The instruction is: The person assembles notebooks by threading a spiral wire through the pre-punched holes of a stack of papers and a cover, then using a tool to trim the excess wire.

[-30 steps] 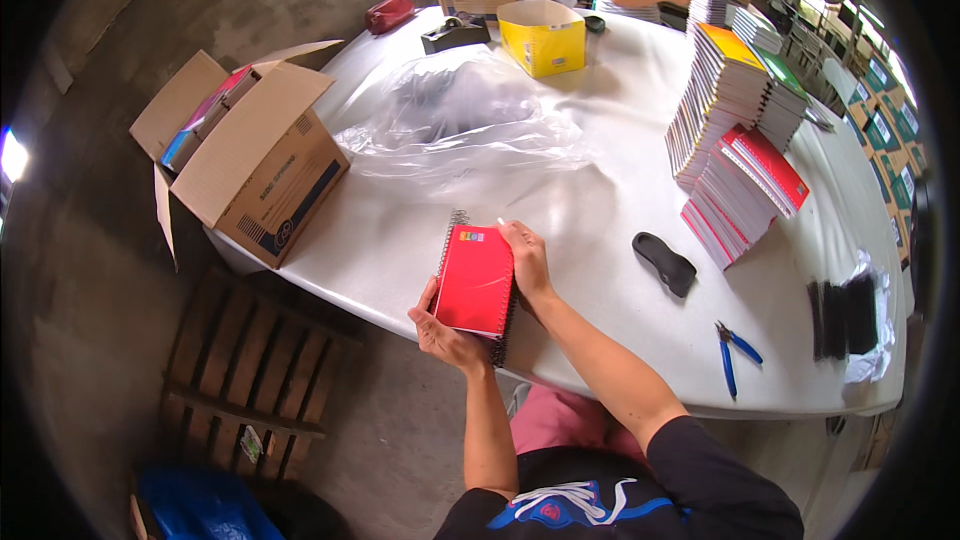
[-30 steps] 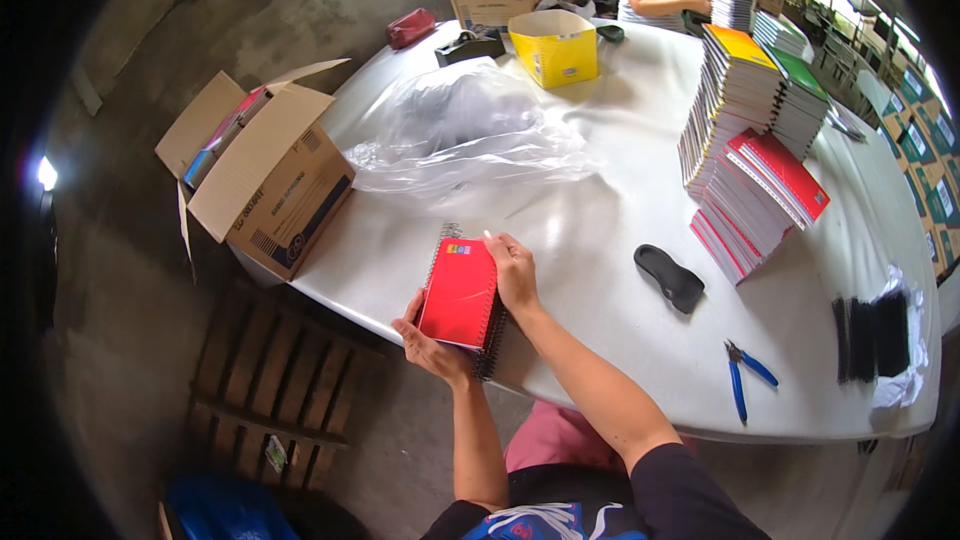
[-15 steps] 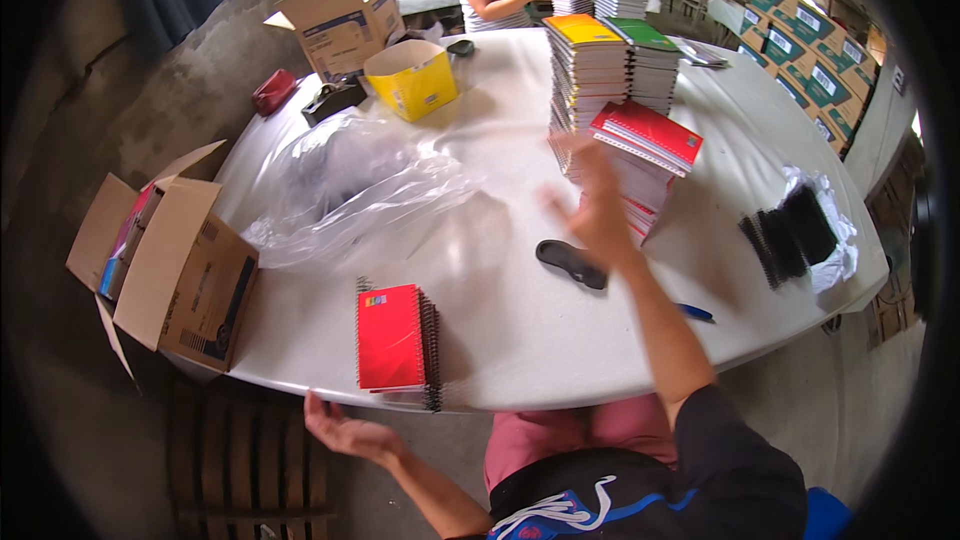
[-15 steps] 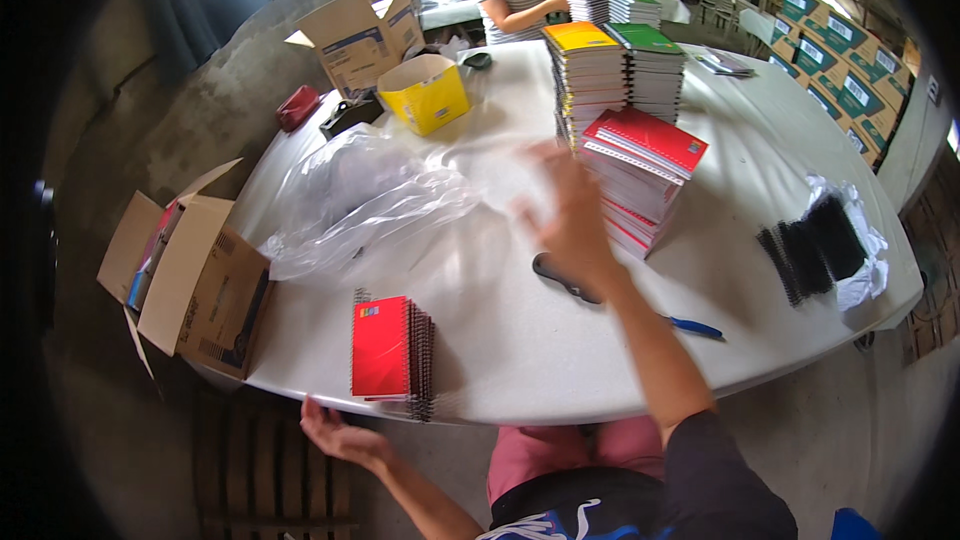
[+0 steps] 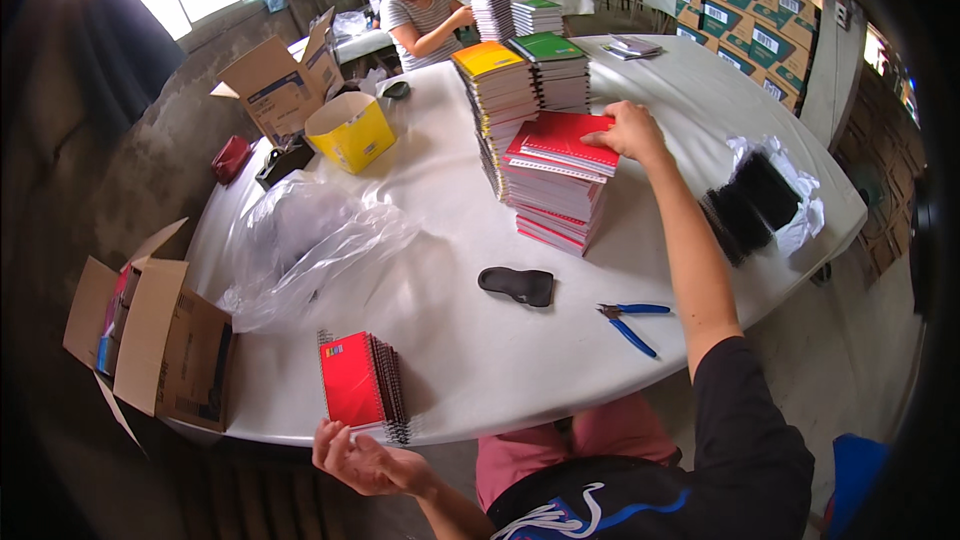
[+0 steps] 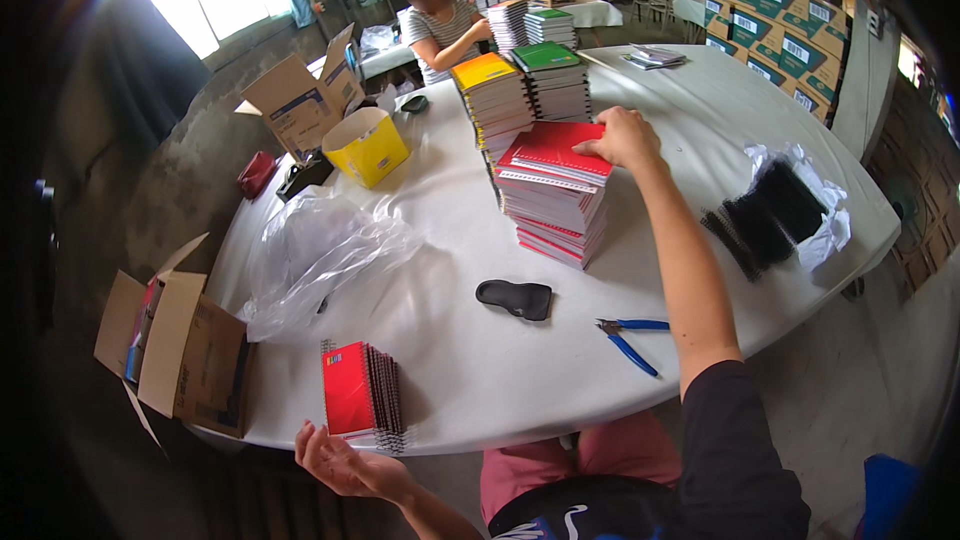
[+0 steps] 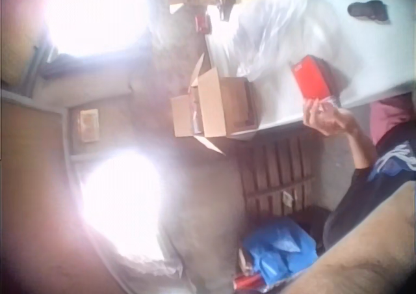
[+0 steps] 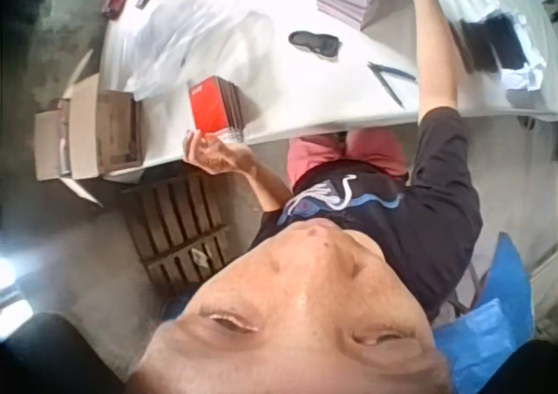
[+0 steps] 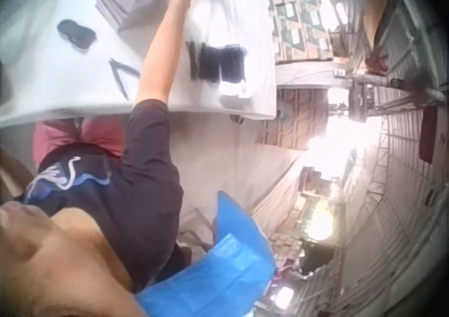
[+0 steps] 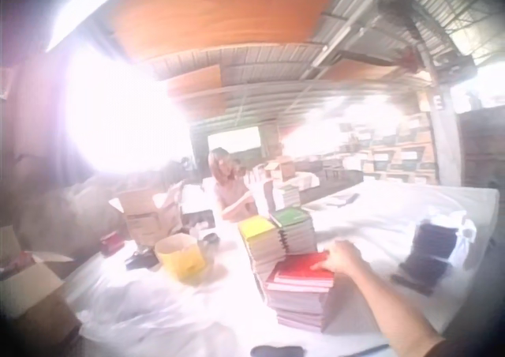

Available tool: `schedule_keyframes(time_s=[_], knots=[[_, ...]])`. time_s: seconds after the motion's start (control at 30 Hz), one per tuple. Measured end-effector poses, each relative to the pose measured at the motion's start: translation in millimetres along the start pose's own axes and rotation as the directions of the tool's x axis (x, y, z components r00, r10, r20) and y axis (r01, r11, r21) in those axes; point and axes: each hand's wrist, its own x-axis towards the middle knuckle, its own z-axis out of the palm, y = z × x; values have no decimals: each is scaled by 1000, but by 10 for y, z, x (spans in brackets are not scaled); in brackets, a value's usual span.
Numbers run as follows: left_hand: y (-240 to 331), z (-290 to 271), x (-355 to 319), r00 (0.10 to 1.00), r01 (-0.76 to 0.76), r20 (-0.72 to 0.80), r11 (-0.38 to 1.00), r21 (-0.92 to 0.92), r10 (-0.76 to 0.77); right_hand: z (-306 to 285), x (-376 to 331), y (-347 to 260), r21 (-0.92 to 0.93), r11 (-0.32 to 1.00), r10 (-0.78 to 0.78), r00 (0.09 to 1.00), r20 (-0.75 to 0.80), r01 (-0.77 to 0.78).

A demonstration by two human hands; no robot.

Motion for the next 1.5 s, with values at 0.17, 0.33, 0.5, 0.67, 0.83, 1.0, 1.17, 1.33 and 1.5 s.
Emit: schedule_keyframes(time_s=[0.17,0.33,0.5,0.67,0.83,1.0,1.17,1.33,1.5], knots=[[266,315,-129,976,41,217,983,-179,-1,-27,16,59,78,996,46,999,18,-47],[351,639,-284,864,72,502,972,-223,51,-29,-62,412,377,926,114,966,-233,-18],[555,1164,-548,488,787,805,570,-238,-337,-227,-991,18,884,460,201,959,-199,88],[522,1352,-809,396,916,800,137,-376,-451,271,-2326,-441,929,367,-165,986,17,46],[243,975,-364,217,60,976,997,-48,34,399,-1841,816,695,712,36,984,-174,97],[252,876,-640,122,-410,989,903,130,-88,458,-1395,2010,-280,893,326,935,-140,-353],[115,841,-933,464,-462,885,863,203,41,430,-1104,2172,-451,868,256,966,46,-208],[11,1098,-1075,518,-316,855,922,224,-31,226,-996,2183,-598,800,-63,998,-10,45],[149,1229,-1168,638,-214,764,930,298,-97,50,-1102,1756,-258,923,-307,951,-46,286]])
